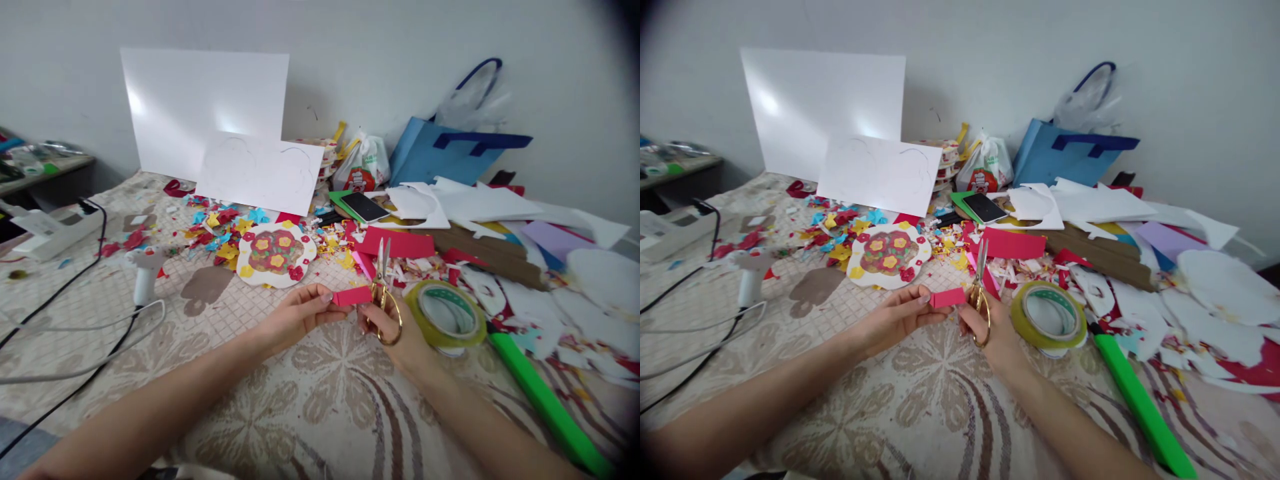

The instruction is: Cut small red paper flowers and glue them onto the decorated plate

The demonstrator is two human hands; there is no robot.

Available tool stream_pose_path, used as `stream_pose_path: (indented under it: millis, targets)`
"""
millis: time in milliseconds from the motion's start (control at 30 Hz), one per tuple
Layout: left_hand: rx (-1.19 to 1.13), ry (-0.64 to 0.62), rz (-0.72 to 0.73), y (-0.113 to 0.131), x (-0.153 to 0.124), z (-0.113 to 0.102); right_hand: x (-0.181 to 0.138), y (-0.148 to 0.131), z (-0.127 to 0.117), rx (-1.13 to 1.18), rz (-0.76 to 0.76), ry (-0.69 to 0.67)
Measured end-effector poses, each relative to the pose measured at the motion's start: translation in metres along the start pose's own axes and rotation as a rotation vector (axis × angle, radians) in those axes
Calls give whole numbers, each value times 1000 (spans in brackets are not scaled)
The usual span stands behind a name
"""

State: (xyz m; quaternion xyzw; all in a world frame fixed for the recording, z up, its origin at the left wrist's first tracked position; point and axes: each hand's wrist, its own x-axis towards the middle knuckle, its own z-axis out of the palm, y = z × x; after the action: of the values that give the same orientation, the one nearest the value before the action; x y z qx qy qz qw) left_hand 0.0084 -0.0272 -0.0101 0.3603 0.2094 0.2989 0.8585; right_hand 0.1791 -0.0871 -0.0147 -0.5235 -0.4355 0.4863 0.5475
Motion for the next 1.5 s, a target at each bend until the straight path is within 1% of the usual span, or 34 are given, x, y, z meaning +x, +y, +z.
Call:
stream_pose_path:
  millis: [200,467,567,667,867,1000,1067,1167,1233,1267,1333,1367,1433,1467,1500]
  targets:
    - [23,-14,14,-1,1,-1,0,3,-2,-2,15,-19]
    - [82,1,54,-1,2,0,-2,-1,0,-92,71,-31]
    - [114,3,61,-2,2,0,-2,-2,-1,-66,46,-41]
    - [197,-27,76,-2,1,0,-2,-1,-2,-21,3,-9]
    - [436,-102,186,-1,-4,5,2,1,-1,-17,-17,39]
    - [459,-96,202,0,-5,6,4,-1,-4,-73,-24,74]
    - [427,-66,199,1,-5,5,3,-7,-5,-156,-81,98]
    - [353,2,189,1,-2,1,2,-21,-11,-349,-158,155]
    - [291,39,175,1,0,-1,4,-33,-21,-502,-263,203]
    - [262,53,166,0,1,-1,6,-39,-28,-627,-320,267]
    - [224,67,141,-2,2,-2,12,-48,-45,-982,-411,400]
    - [217,70,126,-2,2,-2,16,-51,-54,-1131,-428,429]
    - [215,67,103,-3,2,-1,23,-54,-71,-1361,-443,444]
    - [216,66,97,-4,2,-1,26,-54,-78,-1440,-442,448]
    - [217,67,94,-4,2,-1,28,-52,-83,-1493,-427,480]
